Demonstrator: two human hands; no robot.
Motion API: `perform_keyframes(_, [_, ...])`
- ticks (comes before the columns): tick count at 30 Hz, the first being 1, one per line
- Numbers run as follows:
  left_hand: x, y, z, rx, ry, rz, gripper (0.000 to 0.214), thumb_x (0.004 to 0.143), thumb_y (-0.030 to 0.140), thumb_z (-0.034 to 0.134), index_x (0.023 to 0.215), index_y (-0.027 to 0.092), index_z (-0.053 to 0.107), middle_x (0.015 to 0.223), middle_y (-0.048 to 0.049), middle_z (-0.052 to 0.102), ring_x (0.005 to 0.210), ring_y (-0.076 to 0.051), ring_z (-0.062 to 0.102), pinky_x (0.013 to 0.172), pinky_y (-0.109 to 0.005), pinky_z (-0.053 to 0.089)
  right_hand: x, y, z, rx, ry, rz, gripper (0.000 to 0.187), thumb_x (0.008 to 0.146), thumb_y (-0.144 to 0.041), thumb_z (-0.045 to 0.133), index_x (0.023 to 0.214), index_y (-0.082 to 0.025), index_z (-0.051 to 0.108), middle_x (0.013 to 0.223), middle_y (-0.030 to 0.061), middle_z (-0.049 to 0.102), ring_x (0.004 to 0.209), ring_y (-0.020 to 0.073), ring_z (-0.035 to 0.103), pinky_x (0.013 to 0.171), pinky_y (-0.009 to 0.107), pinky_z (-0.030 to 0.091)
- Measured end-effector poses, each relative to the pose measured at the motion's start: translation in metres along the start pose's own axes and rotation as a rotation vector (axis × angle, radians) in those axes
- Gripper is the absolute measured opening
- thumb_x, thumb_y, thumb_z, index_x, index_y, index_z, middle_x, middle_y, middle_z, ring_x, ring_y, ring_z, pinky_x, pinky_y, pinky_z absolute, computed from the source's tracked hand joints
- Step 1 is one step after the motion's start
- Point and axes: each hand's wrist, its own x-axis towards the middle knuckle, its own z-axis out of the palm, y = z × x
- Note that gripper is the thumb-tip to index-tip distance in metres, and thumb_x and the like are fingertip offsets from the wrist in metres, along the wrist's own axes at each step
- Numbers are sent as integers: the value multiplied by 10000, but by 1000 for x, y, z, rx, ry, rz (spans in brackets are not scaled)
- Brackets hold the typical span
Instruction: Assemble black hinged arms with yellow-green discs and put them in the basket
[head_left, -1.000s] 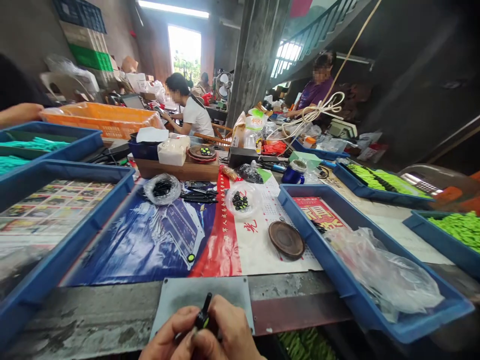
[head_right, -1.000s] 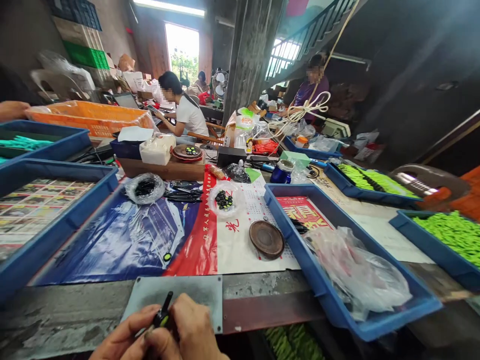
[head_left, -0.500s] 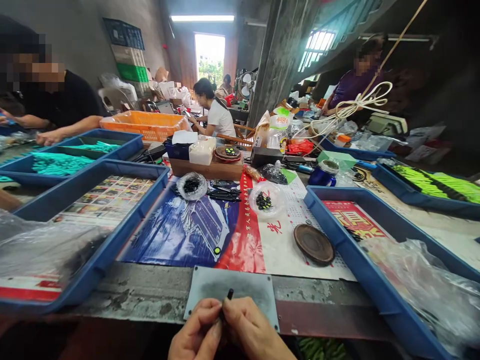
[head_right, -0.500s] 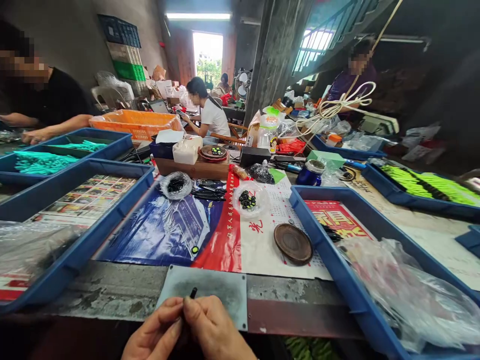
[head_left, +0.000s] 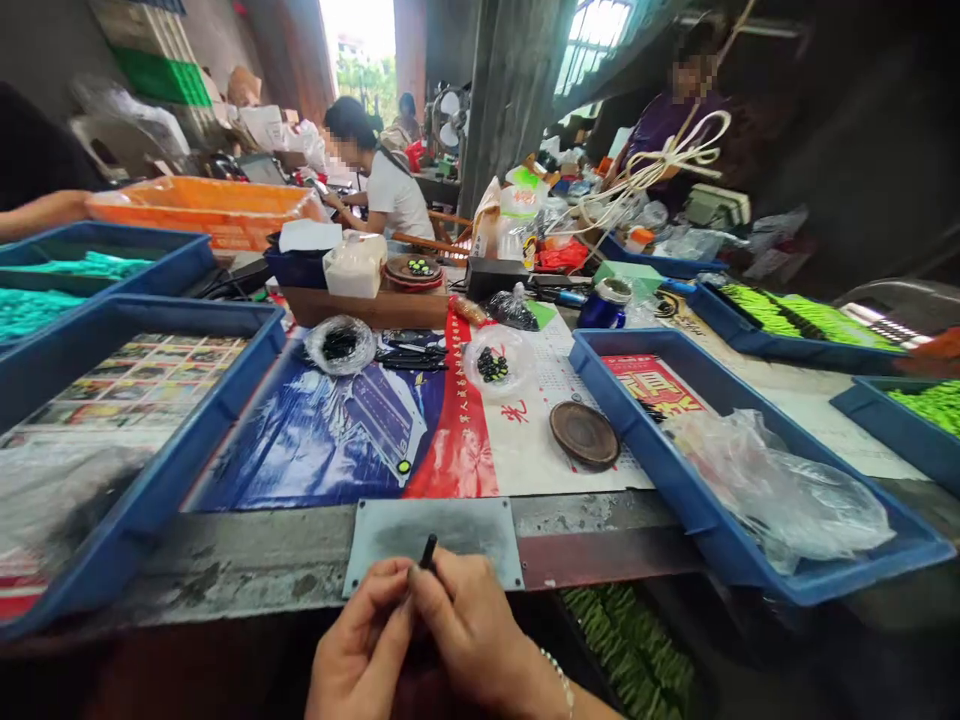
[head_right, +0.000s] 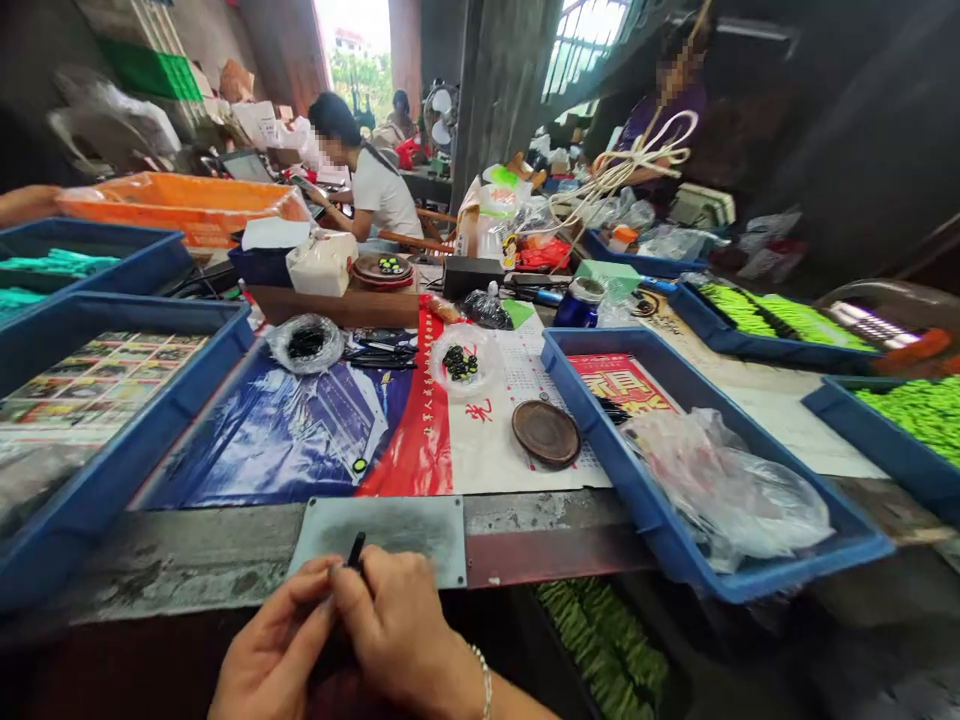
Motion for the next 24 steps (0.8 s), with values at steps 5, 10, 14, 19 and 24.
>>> perform_keyframes(5, [-6,-4,-3,17,-72,65,144,799,294,791,926,226,787,1134,-60,676,1027,-213,670,878,-216,562,-4,0,0,63,-2,-19,616,1019,-618,277,757,-143,571,691,50,567,623,140,489,572,261,329])
perform_keyframes(10, [-6,2,2,-65,-33,39,174,818,288,776,971,206,763,974,-60,709,827,-160,676,762,-211,568,1,-2,-7,399,-216,114,636,1063,-543,204,676,-162,536,626,18,542,570,118,470,548,243,333])
perform_keyframes(14, [-1,13,6,-271,123,-16,262,747,316,837,953,189,735,806,-37,711,727,-134,663,710,-200,560,-7,-5,-1,277,-229,19,424,1039,-472,394,795,-169,561,754,16,592,676,138,509,622,252,354])
perform_keyframes(19, [2,18,7,-341,144,-85,258,764,324,826,981,224,729,914,-34,735,804,-143,685,780,-232,556,-18,-6,15,241,-241,-1,251,991,-300,493,779,-173,531,774,19,604,675,143,510,630,263,347])
perform_keyframes(24, [7,23,-9,-4,-74,-166,354,748,345,833,1052,179,763,860,-59,737,852,-188,680,809,-251,536,-15,-4,9,324,-279,23,300,1001,-336,513,760,-163,563,728,-3,587,653,127,506,620,249,338])
